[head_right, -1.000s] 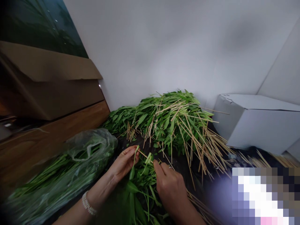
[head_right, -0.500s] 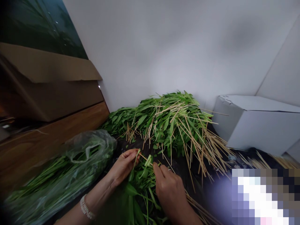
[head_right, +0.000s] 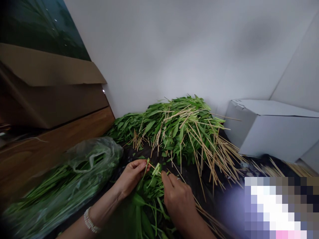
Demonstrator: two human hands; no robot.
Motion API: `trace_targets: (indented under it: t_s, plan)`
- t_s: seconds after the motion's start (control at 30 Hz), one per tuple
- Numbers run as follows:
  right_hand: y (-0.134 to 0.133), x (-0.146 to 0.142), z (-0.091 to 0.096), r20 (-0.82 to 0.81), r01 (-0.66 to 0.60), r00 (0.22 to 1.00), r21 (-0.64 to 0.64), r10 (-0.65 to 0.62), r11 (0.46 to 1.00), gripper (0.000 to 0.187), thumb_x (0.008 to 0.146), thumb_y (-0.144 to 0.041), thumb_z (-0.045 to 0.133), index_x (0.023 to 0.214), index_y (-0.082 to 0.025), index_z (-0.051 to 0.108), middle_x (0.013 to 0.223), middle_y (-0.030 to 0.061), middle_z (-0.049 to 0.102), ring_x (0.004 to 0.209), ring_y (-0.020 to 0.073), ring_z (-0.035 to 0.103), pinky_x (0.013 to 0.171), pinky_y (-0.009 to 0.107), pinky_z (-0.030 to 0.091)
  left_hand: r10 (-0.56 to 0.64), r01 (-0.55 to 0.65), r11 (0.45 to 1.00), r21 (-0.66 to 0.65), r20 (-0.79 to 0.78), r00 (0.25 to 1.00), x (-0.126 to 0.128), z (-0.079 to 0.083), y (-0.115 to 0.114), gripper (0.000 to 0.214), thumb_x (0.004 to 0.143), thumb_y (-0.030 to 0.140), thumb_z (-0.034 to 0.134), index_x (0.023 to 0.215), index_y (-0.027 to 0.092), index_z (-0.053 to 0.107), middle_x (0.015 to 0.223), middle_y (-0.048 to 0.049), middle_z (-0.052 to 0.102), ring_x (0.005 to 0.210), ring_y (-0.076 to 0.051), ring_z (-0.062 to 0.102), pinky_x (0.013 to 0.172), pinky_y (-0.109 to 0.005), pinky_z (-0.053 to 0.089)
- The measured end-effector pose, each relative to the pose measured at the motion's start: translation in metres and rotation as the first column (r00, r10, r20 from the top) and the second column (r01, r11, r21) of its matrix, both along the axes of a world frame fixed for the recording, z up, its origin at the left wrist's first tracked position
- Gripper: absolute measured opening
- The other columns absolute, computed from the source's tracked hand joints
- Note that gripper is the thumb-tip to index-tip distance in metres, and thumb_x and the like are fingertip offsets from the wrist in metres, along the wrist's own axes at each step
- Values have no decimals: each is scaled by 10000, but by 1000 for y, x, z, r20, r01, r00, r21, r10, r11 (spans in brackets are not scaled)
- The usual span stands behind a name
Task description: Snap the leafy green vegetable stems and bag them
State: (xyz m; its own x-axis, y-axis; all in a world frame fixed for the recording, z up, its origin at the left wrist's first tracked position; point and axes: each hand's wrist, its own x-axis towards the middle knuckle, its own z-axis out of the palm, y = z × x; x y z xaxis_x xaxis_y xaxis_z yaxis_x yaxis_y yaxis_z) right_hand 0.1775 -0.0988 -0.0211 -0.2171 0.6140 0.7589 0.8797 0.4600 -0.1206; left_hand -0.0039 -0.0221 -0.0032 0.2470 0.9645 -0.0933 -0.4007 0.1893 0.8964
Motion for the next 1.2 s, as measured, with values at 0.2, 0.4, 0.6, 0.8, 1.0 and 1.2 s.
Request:
trace_targets:
  t_s: [0.2,0.4,0.6,0.8,1.0,1.2]
  plan:
    - [0,-2,-3,16,8,1000,-5,-8,1000,326,942,-124,348,1081,-116,642,718,37,628,587,129,595,557,236,444,-63,67,997,26,-116,991,7,-4,-9,255,626,340,836,719,123,740,679,-37,697,624,-119,601,654,-222,464]
    - [5,6,-1,39,61,997,7,-61,998,311,938,-125,367,1075,-124,647,699,28,616,603,119,587,570,222,433,116,-36,963,268,-290,950,10,6,-13,244,646,321,813,798,147,734,761,-34,686,683,-135,577,667,-218,433]
    - [9,17,2,48,144,988,5,-144,990,308,935,-138,377,1071,-111,652,745,46,635,655,133,600,596,228,444,-305,568,762,312,-600,739,5,29,-40,183,675,285,793,641,157,667,595,25,548,534,-89,470,510,-199,345]
    - [8,14,2,64,152,986,-20,-151,988,304,936,-152,385,1075,-127,653,743,36,624,633,123,582,574,226,424,-413,908,315,277,-821,394,17,10,-64,183,690,369,782,737,200,730,602,14,590,585,-118,532,563,-221,384]
    - [7,14,2,83,150,985,-25,-148,988,310,926,-139,383,1075,-140,655,731,30,623,620,120,572,560,219,411,-114,920,243,308,-933,342,24,-8,-73,165,684,300,781,818,235,711,734,-2,670,731,-168,605,655,-248,390]
    - [8,14,3,60,164,985,14,-164,986,301,942,-152,382,1062,-134,658,716,30,622,607,122,569,575,218,406,-204,834,461,302,-879,431,20,4,-64,161,727,157,685,883,192,698,797,-8,654,680,-128,567,616,-208,399]
